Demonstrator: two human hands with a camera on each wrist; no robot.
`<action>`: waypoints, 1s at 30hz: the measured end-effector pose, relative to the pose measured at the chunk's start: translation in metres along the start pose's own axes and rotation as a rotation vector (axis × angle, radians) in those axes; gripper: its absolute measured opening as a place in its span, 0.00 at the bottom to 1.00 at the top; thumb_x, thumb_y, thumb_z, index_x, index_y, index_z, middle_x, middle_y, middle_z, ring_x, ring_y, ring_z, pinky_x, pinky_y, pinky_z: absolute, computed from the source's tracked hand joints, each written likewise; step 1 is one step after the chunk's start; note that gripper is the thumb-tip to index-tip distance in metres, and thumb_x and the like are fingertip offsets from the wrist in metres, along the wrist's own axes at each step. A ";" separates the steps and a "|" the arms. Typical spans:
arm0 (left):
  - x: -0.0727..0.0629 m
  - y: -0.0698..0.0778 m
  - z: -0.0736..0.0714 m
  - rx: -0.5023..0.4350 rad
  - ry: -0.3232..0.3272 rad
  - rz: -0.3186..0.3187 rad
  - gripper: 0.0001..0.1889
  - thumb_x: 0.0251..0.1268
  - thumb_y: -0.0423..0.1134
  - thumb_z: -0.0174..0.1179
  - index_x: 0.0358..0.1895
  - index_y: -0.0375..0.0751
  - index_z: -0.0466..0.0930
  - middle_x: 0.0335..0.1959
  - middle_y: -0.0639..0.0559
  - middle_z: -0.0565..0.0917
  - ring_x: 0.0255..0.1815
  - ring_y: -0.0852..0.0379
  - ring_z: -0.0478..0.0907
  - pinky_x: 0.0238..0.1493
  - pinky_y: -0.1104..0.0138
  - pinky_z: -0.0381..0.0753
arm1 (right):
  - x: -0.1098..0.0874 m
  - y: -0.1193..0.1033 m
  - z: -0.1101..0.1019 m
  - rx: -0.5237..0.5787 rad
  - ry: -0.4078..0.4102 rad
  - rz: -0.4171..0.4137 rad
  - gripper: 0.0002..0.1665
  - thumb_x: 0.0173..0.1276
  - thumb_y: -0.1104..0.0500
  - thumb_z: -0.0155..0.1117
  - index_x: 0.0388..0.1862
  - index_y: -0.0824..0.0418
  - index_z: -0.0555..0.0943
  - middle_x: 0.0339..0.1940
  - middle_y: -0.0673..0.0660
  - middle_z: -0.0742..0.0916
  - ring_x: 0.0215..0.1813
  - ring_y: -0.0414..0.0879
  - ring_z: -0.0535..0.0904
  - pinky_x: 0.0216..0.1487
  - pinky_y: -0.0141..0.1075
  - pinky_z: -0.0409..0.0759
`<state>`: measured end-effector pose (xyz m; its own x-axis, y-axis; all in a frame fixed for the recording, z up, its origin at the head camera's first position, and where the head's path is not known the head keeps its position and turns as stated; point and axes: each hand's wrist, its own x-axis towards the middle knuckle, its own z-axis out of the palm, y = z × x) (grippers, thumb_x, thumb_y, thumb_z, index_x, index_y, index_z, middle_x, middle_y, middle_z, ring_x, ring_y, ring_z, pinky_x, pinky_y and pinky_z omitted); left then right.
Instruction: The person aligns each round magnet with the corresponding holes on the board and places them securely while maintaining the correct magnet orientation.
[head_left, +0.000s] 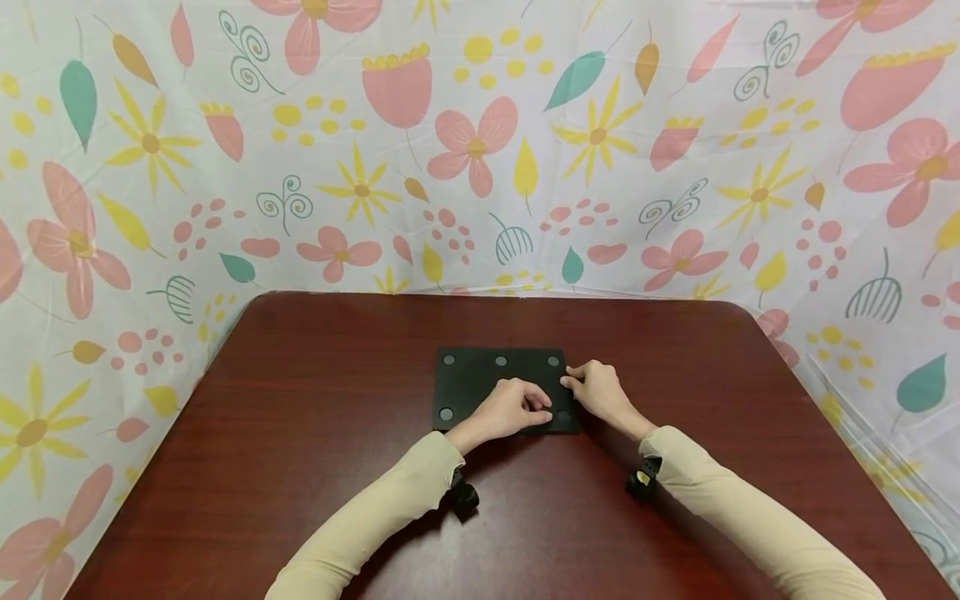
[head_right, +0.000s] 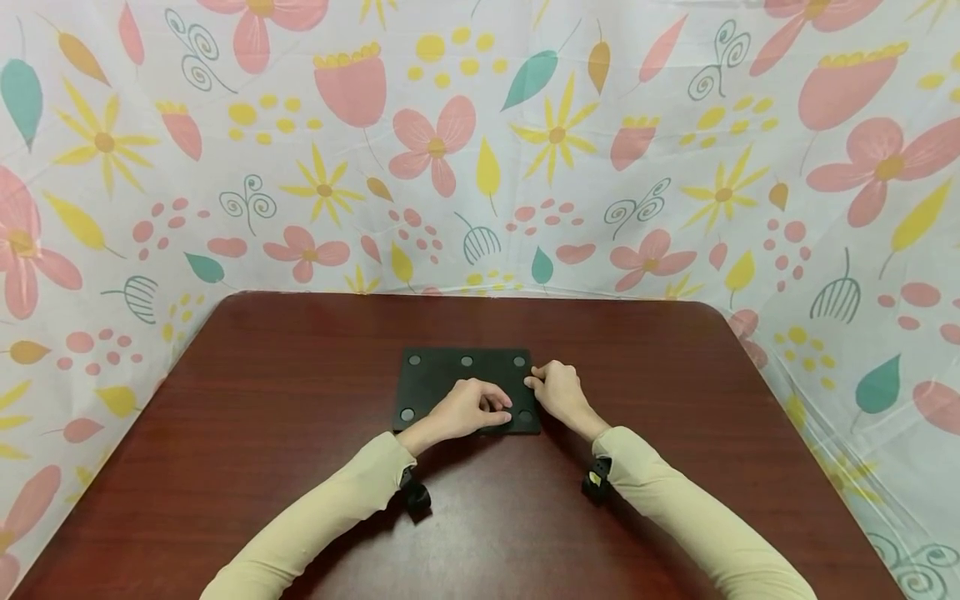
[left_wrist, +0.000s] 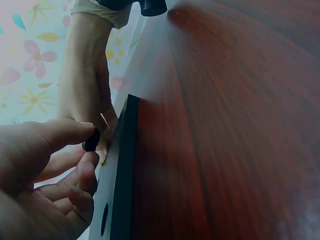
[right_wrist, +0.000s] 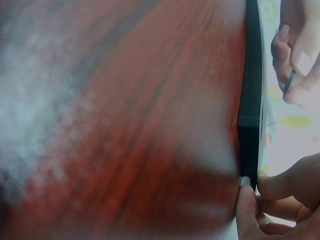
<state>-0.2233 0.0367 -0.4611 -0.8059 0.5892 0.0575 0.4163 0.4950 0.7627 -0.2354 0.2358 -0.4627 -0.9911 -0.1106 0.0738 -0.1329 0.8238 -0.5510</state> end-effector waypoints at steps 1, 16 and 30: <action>0.001 0.001 0.001 0.005 -0.004 -0.003 0.08 0.61 0.39 0.67 0.42 0.42 0.88 0.34 0.52 0.87 0.29 0.67 0.78 0.32 0.78 0.75 | 0.000 0.000 0.000 0.002 -0.002 0.003 0.19 0.69 0.62 0.62 0.54 0.74 0.80 0.54 0.70 0.83 0.26 0.44 0.81 0.25 0.32 0.72; 0.011 0.007 0.008 0.085 -0.034 -0.014 0.06 0.60 0.39 0.68 0.39 0.44 0.88 0.33 0.54 0.88 0.34 0.66 0.80 0.35 0.78 0.75 | 0.000 0.000 0.002 -0.007 0.027 -0.003 0.18 0.67 0.62 0.64 0.51 0.74 0.82 0.52 0.69 0.84 0.34 0.48 0.84 0.26 0.31 0.72; 0.016 0.016 0.017 0.177 -0.018 -0.056 0.07 0.60 0.40 0.68 0.40 0.44 0.88 0.34 0.54 0.88 0.36 0.63 0.82 0.37 0.75 0.77 | -0.001 0.001 0.002 -0.006 0.027 0.004 0.18 0.67 0.63 0.63 0.52 0.74 0.82 0.52 0.70 0.84 0.19 0.43 0.75 0.22 0.30 0.68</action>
<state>-0.2228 0.0650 -0.4583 -0.8231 0.5679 0.0054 0.4395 0.6309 0.6393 -0.2350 0.2355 -0.4647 -0.9912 -0.0925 0.0945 -0.1293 0.8276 -0.5463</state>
